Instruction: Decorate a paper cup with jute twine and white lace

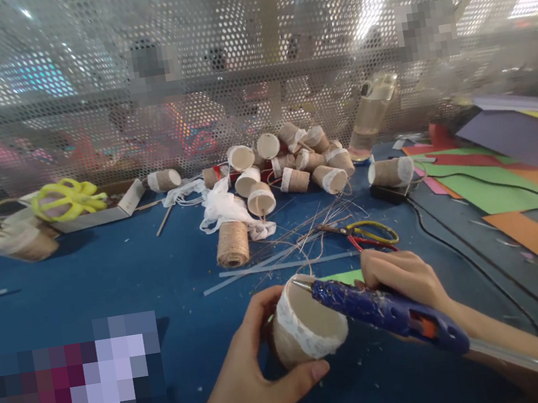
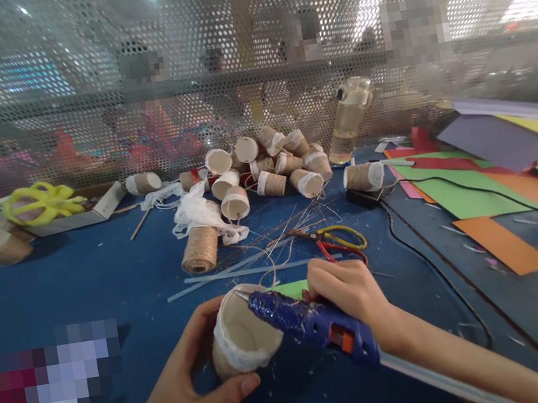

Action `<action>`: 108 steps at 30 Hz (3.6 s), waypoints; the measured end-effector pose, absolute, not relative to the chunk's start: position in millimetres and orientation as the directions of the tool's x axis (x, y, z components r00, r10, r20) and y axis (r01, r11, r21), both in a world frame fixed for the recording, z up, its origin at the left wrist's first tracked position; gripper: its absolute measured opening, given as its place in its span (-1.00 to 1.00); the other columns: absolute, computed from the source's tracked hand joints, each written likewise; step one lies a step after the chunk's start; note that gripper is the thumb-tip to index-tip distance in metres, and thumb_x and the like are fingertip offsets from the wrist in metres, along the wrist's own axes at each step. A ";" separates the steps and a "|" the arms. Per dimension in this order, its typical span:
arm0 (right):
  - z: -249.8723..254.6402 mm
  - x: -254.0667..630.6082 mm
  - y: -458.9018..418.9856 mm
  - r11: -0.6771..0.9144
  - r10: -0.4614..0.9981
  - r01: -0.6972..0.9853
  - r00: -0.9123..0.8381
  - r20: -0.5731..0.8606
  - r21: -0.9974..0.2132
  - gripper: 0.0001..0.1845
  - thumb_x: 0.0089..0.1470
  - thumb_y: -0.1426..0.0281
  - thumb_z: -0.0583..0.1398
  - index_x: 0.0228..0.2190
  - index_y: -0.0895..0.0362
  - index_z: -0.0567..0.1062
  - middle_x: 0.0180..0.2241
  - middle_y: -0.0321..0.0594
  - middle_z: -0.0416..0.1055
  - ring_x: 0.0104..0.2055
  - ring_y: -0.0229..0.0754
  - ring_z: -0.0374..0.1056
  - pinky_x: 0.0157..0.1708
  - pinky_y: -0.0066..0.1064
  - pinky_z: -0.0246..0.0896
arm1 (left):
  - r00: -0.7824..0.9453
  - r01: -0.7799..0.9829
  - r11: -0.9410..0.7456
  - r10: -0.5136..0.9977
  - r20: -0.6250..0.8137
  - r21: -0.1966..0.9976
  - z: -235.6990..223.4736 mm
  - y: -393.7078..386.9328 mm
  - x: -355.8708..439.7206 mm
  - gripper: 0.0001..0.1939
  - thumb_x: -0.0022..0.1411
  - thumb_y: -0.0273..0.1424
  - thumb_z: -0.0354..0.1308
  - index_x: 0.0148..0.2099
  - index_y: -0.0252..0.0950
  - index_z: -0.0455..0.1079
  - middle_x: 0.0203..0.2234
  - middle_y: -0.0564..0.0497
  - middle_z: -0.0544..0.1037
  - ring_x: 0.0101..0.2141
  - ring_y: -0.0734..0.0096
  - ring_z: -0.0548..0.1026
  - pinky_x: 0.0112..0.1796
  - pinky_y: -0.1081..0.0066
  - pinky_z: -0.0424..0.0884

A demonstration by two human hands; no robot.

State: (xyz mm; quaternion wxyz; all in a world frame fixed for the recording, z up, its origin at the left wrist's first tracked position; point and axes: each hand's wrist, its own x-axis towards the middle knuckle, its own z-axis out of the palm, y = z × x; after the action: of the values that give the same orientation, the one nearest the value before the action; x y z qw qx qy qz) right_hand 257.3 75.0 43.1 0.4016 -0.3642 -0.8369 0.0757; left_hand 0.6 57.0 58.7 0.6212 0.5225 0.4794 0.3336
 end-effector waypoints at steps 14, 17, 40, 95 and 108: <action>45.5 256.9 75.0 0.719 0.672 0.551 -0.400 0.623 -0.423 -0.68 0.26 0.54 0.09 -0.44 0.05 0.07 -0.50 -0.41 0.06 -0.53 -0.36 0.03 -0.50 -0.47 -0.07 | 0.257 0.086 0.196 0.943 -0.212 0.977 60.0 54.5 0.6 -0.33 -0.09 -0.27 0.51 0.09 -0.07 0.38 0.06 0.02 0.58 0.09 0.13 0.48 0.09 0.26 0.37; 45.7 257.6 76.5 0.732 0.653 0.557 -0.405 0.640 -0.393 -0.69 0.26 0.55 0.09 -0.44 0.04 0.09 -0.51 -0.42 0.05 -0.54 -0.36 0.03 -0.52 -0.49 -0.07 | 0.237 0.072 0.184 0.952 -0.196 0.980 60.1 54.1 0.9 -0.35 -0.11 -0.27 0.52 0.05 -0.08 0.40 0.04 0.03 0.59 0.07 0.14 0.49 0.10 0.27 0.37; 50.2 254.5 76.2 0.465 0.885 0.414 -0.239 0.399 -0.783 -0.74 0.09 0.42 0.20 -0.56 0.09 0.23 -0.57 -0.39 0.21 -0.55 -0.32 0.11 -0.56 -0.47 0.06 | 0.466 -0.102 0.337 0.848 -0.254 0.936 66.7 57.7 -7.4 -0.29 -0.12 -0.13 0.55 0.10 -0.02 0.44 0.03 0.04 0.58 0.07 0.13 0.47 0.10 0.22 0.31; 60.1 275.8 90.7 0.402 0.874 0.378 -0.431 0.225 -0.834 -0.68 0.21 0.27 0.21 -0.51 0.11 0.30 -0.50 -0.31 0.26 -0.48 -0.25 0.12 -0.47 -0.36 0.02 | 0.525 -0.334 0.461 0.815 -0.244 0.822 64.6 62.2 -8.0 -0.32 -0.13 -0.10 0.56 0.07 -0.12 0.56 -0.14 -0.02 0.64 -0.21 0.32 0.60 -0.20 0.45 0.55; 59.3 274.4 89.9 0.392 0.877 0.408 -0.436 0.201 -0.824 -0.75 0.04 0.43 0.20 -0.55 0.09 0.21 -0.54 -0.37 0.20 -0.50 -0.28 0.08 -0.50 -0.40 -0.04 | 0.484 -0.334 0.360 0.859 -0.170 0.871 57.0 66.5 -12.2 -0.39 -0.08 -0.05 0.51 0.01 -0.21 0.61 -0.33 -0.03 0.63 -0.38 0.43 0.50 -0.33 0.53 0.49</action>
State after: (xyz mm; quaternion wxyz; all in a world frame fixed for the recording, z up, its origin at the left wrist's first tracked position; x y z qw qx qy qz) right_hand 274.4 89.9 59.3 0.3269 -0.4187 -0.7675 0.3588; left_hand -12.2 66.5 57.0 0.7591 0.4070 0.3222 0.3927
